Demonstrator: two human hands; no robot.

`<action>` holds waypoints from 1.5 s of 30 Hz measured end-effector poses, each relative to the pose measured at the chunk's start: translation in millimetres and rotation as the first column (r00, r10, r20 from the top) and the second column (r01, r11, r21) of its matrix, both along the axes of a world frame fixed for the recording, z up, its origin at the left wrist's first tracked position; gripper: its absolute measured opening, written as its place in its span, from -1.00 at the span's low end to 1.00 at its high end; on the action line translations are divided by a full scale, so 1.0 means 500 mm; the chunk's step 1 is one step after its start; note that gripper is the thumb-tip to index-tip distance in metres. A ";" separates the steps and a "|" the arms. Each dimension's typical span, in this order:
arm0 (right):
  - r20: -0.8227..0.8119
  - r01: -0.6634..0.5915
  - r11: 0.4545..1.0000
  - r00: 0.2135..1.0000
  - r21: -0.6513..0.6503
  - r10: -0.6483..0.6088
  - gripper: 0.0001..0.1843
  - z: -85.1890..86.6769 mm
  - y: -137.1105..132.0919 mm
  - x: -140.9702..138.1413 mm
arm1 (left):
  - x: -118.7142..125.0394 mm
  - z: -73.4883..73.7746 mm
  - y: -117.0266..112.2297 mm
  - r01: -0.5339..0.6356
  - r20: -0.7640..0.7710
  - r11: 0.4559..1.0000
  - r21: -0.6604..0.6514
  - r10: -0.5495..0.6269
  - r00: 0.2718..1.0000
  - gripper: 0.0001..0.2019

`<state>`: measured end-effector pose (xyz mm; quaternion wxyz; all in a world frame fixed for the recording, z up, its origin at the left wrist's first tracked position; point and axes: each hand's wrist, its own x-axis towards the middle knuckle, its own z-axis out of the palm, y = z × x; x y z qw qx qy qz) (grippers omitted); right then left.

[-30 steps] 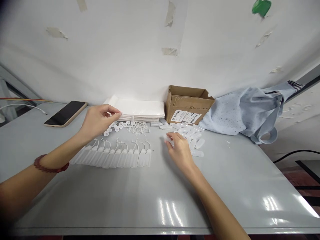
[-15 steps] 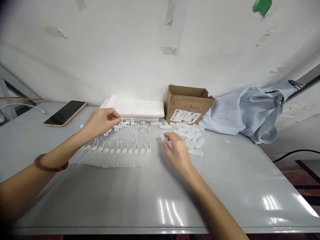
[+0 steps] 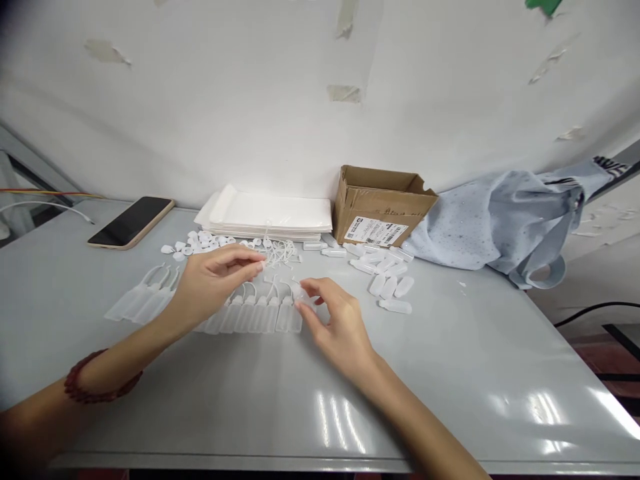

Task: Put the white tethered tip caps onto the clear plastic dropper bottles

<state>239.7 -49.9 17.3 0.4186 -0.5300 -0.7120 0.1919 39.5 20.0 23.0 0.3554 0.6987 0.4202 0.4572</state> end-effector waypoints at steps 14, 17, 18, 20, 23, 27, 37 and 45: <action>-0.235 -0.072 0.990 0.971 -0.124 0.042 -0.69 -0.006 -0.020 -0.032 | 0.020 -0.002 -0.055 0.120 -0.149 0.948 0.293 -0.079 0.986 -0.90; -0.233 -0.067 0.990 0.972 -0.121 0.037 -0.70 -0.008 -0.019 -0.029 | 0.020 -0.004 -0.055 0.132 -0.163 0.946 0.297 -0.086 0.983 -0.90; -0.232 -0.065 0.991 0.972 -0.121 0.036 -0.71 -0.008 -0.018 -0.029 | 0.020 -0.004 -0.056 0.137 -0.168 0.943 0.304 -0.089 0.982 -0.89; -0.231 -0.060 0.992 0.972 -0.114 0.032 -0.72 -0.008 -0.018 -0.028 | 0.020 -0.005 -0.056 0.151 -0.177 0.935 0.322 -0.097 0.979 -0.88; -0.238 -0.045 0.995 0.971 -0.087 0.023 -0.74 -0.006 -0.017 -0.027 | 0.020 -0.007 -0.057 0.186 -0.190 0.920 0.345 -0.126 0.974 -0.87; -0.246 -0.035 0.995 0.969 -0.088 0.012 -0.75 -0.007 -0.016 -0.027 | 0.018 -0.010 -0.058 0.241 -0.231 0.906 0.348 -0.166 0.959 -0.85; -0.228 -0.060 0.996 0.973 -0.059 0.045 -0.75 -0.004 -0.019 -0.029 | 0.018 -0.012 -0.059 0.246 -0.194 0.897 0.368 -0.184 0.963 -0.87; -0.266 -0.032 0.994 0.964 -0.109 0.002 -0.82 -0.005 -0.020 -0.031 | 0.019 -0.002 -0.066 0.213 -0.154 0.940 0.266 -0.177 0.972 -0.89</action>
